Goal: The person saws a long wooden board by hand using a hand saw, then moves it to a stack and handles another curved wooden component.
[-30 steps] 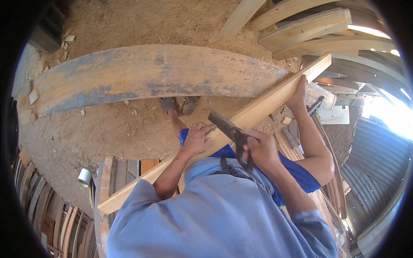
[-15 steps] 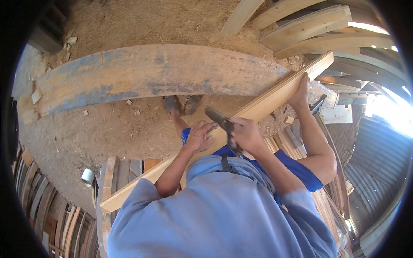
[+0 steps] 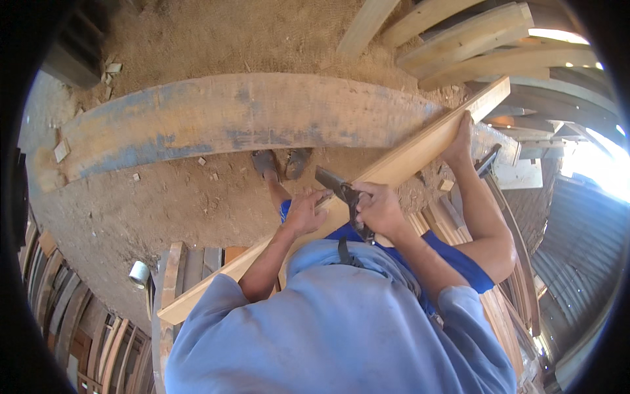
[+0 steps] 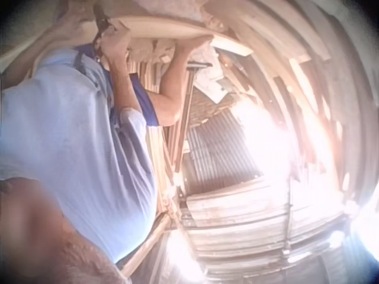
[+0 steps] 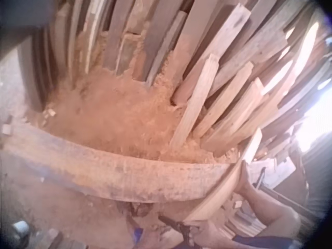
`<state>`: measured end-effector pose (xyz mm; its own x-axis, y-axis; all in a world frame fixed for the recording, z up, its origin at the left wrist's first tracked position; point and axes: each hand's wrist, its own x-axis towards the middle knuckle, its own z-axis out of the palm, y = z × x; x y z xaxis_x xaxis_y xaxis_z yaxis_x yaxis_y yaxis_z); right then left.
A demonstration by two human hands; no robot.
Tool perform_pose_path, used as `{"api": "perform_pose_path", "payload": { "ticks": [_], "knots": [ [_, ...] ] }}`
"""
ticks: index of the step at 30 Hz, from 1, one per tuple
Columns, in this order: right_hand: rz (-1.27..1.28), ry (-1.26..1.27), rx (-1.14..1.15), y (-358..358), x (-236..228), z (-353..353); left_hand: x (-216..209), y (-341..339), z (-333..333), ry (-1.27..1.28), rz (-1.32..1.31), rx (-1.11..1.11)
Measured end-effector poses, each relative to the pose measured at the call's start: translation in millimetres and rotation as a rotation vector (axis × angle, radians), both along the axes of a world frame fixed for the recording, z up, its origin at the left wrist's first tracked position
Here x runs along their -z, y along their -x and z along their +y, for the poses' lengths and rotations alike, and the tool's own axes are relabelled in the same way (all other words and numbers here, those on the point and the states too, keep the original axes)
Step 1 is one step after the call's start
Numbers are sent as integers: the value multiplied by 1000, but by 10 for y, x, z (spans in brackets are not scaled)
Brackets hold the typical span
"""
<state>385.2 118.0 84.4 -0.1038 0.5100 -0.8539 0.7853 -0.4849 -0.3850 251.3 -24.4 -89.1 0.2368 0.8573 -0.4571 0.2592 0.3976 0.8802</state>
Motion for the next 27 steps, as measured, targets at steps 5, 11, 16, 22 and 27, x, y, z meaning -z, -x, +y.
{"api": "perform_pose_path", "payload": {
  "ticks": [5,11,16,22,27],
  "knots": [
    [8,77,352,-24,-34,7,-36,2,-58,74,-20,6],
    [1,-4,111,-32,-820,77,-62,20,-24,58,-9,-21],
    [-62,64,324,91,546,-47,-21,-9,-11,45,-38,-78],
    [12,99,269,-100,-530,76,-97,23,-53,85,-16,-124],
    [-84,89,209,64,-19,48,-89,-12,-23,45,4,-103]
  ]
}}
